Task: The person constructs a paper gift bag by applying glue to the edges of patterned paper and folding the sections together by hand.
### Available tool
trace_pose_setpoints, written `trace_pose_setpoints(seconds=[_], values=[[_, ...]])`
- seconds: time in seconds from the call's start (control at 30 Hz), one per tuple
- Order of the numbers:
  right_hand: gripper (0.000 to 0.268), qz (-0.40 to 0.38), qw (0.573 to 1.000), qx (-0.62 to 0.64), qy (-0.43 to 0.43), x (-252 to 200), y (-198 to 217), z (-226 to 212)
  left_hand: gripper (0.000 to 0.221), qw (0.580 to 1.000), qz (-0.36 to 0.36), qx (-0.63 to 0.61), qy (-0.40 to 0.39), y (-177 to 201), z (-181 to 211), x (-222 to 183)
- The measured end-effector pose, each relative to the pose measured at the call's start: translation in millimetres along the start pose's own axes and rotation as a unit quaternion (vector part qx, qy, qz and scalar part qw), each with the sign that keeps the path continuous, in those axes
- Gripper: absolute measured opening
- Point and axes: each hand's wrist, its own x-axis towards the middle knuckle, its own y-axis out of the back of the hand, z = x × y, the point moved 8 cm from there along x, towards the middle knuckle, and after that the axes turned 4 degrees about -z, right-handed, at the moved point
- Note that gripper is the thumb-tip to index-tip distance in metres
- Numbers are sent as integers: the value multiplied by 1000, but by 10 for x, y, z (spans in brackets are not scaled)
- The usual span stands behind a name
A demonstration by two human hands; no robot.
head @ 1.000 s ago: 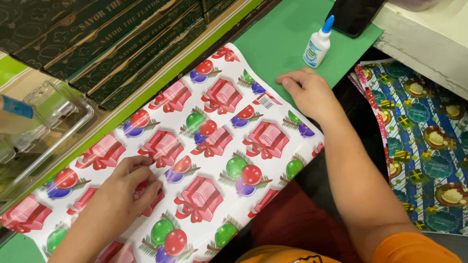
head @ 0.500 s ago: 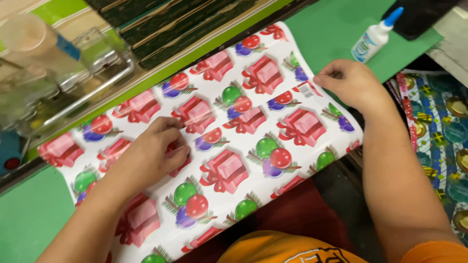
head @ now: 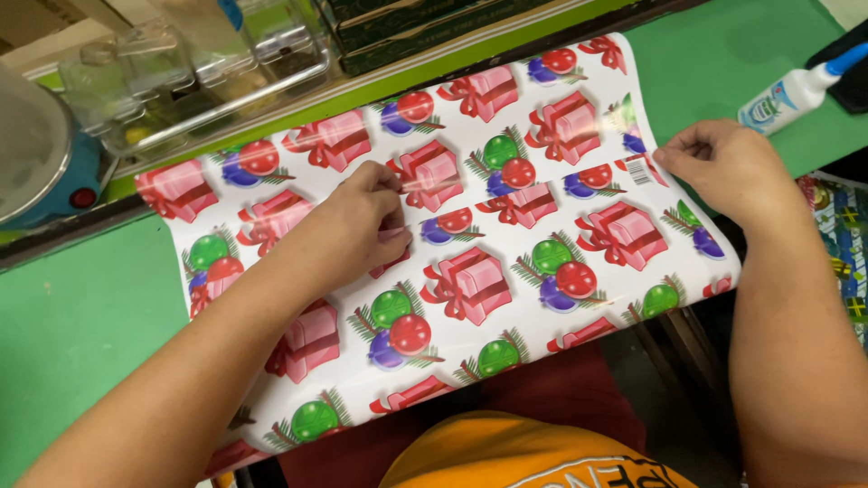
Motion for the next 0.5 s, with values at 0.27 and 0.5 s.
trace_pose_setpoints(seconds=[0.27,0.5], values=[[16,129,967,-92,198,-416,212,-641,17,999,19,24,-37,-1,5,12],[46,4,914,-82,397,-1071,-523,-1417,17,999,7,9,-34,-11,-49,42]])
